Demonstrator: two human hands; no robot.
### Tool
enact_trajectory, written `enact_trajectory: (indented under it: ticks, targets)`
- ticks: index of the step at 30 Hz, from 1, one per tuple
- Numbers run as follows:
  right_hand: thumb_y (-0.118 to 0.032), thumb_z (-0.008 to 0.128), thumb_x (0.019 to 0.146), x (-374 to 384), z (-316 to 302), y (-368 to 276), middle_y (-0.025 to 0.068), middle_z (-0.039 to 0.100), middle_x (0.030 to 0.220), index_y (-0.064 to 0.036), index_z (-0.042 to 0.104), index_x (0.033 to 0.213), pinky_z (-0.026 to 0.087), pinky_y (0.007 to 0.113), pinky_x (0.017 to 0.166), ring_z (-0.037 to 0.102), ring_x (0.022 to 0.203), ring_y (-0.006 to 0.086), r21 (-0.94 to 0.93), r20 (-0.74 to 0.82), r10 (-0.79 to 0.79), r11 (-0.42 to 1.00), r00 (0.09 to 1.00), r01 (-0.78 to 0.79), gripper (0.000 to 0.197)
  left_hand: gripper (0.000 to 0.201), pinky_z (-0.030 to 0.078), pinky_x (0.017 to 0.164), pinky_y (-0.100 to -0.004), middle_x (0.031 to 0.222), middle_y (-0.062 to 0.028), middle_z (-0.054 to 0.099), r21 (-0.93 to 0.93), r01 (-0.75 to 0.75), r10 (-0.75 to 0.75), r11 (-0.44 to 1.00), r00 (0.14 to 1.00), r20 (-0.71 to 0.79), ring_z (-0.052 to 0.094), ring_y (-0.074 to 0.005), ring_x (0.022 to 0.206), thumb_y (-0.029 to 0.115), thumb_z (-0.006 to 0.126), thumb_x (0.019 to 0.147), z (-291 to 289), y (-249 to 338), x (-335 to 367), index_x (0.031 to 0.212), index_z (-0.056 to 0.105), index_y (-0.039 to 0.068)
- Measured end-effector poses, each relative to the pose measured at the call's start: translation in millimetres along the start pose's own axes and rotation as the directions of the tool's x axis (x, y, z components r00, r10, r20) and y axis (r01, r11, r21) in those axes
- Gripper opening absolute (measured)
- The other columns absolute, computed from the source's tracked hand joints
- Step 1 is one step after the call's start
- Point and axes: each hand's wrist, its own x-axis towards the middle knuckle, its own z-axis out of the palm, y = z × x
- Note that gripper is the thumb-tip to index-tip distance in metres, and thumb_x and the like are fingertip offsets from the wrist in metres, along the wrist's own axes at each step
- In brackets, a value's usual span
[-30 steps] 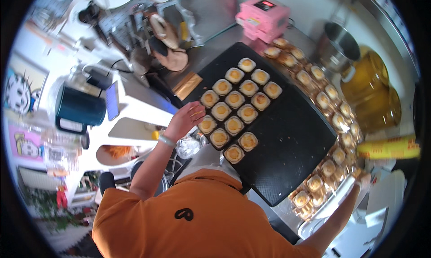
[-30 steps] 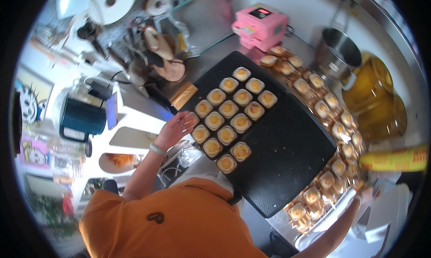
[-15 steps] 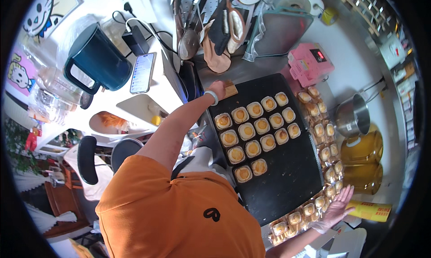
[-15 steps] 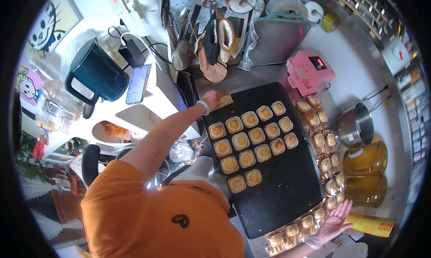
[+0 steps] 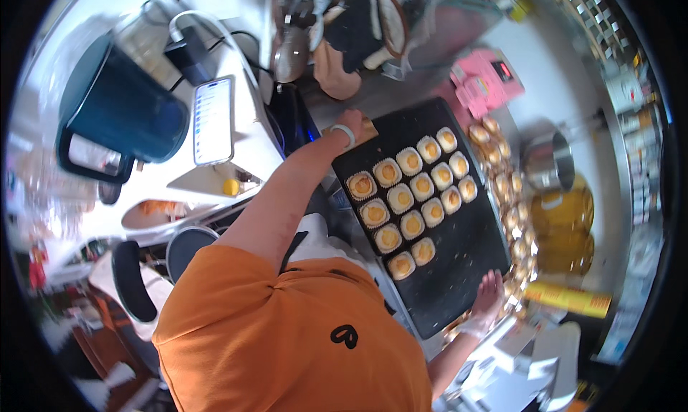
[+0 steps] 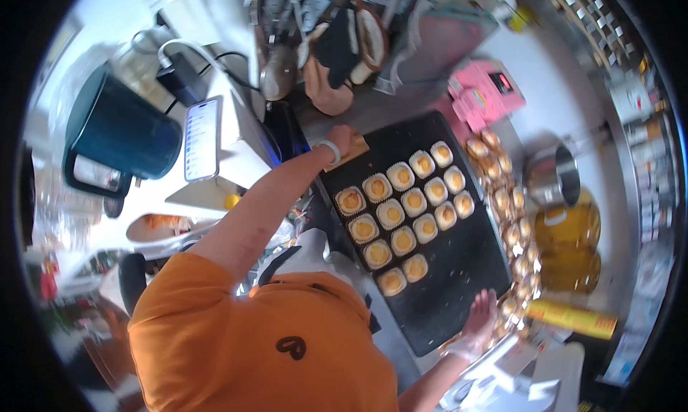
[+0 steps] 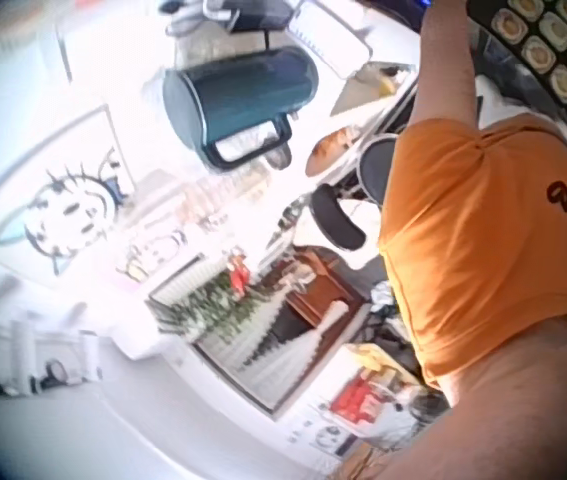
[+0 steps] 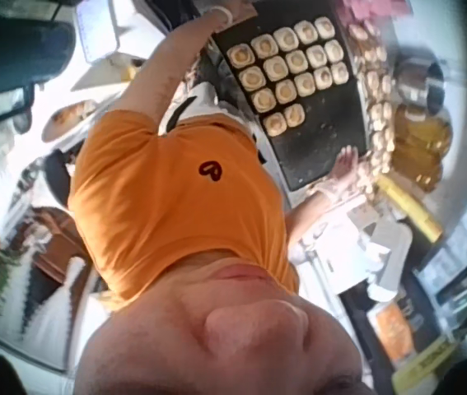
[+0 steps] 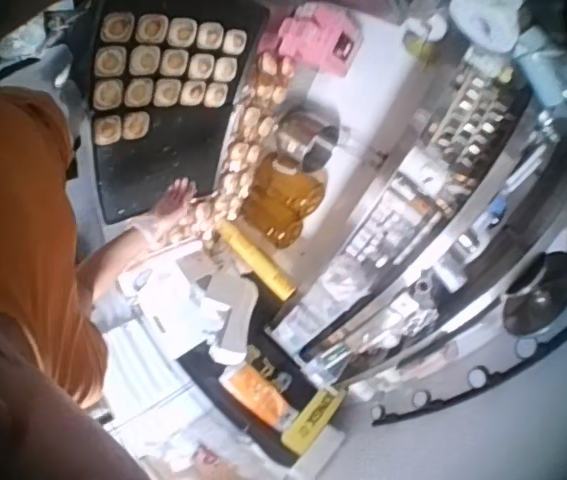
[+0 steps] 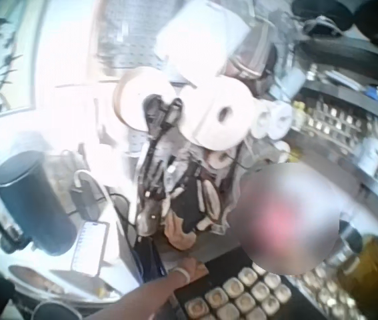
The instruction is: The person picks up egg tarts from a tray one by one, slides them into individual plastic wrappers, and arranges them in rows on a stainless steel counter.
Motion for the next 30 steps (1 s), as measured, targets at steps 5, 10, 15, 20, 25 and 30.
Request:
enact_trajectory:
  ticks: [5, 10, 15, 20, 25, 30]
  targets:
    - [-0.020, 0.060, 0.086, -24.9, 50.4, 45.2, 0.0124, 0.058, 0.115, -0.0016, 0.049, 0.126, 0.043, 0.027, 0.085, 0.058, 0.097, 0.0195, -0.528, -0.018, -0.106, 0.845, 0.994, 0.080, 0.046, 0.014, 0.049, 0.073, -0.0421, 0.086, -0.0216, 0.063, 0.063, 0.027, -0.033, 0.998, 0.994, 0.105, 0.061, -0.0376, 0.082, 0.013, 0.063, 0.069, -3.0, -6.0, 10.0, 0.078, 0.068, 0.003]
    - [-0.024, 0.070, 0.076, -14.1, 90.8, 94.2, 0.0196, 0.049, 0.126, -0.0017, 0.042, 0.131, 0.035, 0.037, 0.101, 0.046, 0.116, 0.0316, -0.922, 0.281, -0.196, 0.217, 0.940, 0.321, 0.066, 0.009, 0.049, 0.068, -0.0392, 0.078, -0.0195, 0.063, -0.011, -0.111, 0.111, 0.994, 0.994, -0.026, 0.062, -0.0347, 0.073, 0.010, 0.062, 0.075, -14.3, 6.9, 5.8, 0.078, 0.065, 0.002]
    - [-0.030, 0.071, 0.072, -3.4, 123.5, 111.1, 0.0215, 0.044, 0.128, -0.0026, 0.037, 0.134, 0.035, 0.040, 0.100, 0.040, 0.119, 0.0368, -0.955, 0.294, -0.072, 0.004, 0.953, 0.295, 0.075, 0.007, 0.046, 0.061, -0.0349, 0.067, -0.0144, 0.058, -0.312, -0.208, 0.136, 0.927, 0.962, -0.235, 0.057, -0.0288, 0.062, 0.006, 0.061, 0.075, -63.5, 48.3, -30.9, 0.077, 0.056, 0.001]
    - [-0.041, 0.069, 0.070, 1.9, 139.6, 120.3, 0.0244, 0.041, 0.129, 0.0005, 0.038, 0.133, 0.038, 0.042, 0.098, 0.042, 0.117, 0.0399, -0.978, 0.174, -0.004, 0.116, 0.985, 0.173, 0.081, 0.012, 0.040, 0.056, -0.0241, 0.060, -0.0038, 0.045, -0.476, -0.225, 0.086, 0.850, 0.951, -0.296, 0.045, -0.0108, 0.056, 0.004, 0.060, 0.079, -102.3, 41.5, -103.3, 0.080, 0.048, 0.002]
    - [-0.038, 0.067, 0.070, 1.8, 153.5, 121.0, 0.0268, 0.041, 0.124, 0.0030, 0.040, 0.130, 0.041, 0.043, 0.094, 0.045, 0.113, 0.0417, -0.988, 0.052, 0.025, 0.145, 0.998, 0.048, 0.078, 0.009, 0.036, 0.056, -0.0205, 0.065, 0.0029, 0.043, -0.622, -0.115, -0.089, 0.774, 0.954, -0.287, 0.041, -0.0051, 0.061, 0.004, 0.056, 0.084, -119.9, 25.8, -159.7, 0.081, 0.048, 0.003]
    - [-0.034, 0.068, 0.066, 10.0, 152.6, 118.2, 0.0268, 0.041, 0.124, 0.0029, 0.030, 0.135, 0.042, 0.042, 0.093, 0.047, 0.110, 0.0413, -0.999, 0.015, -0.025, 0.038, 1.000, 0.016, 0.086, 0.009, 0.035, 0.055, -0.0203, 0.065, 0.0032, 0.043, -0.596, -0.021, -0.191, 0.802, 0.938, -0.290, 0.040, -0.0047, 0.061, 0.003, 0.056, 0.085, -124.5, 7.5, -187.4, 0.081, 0.048, 0.004]
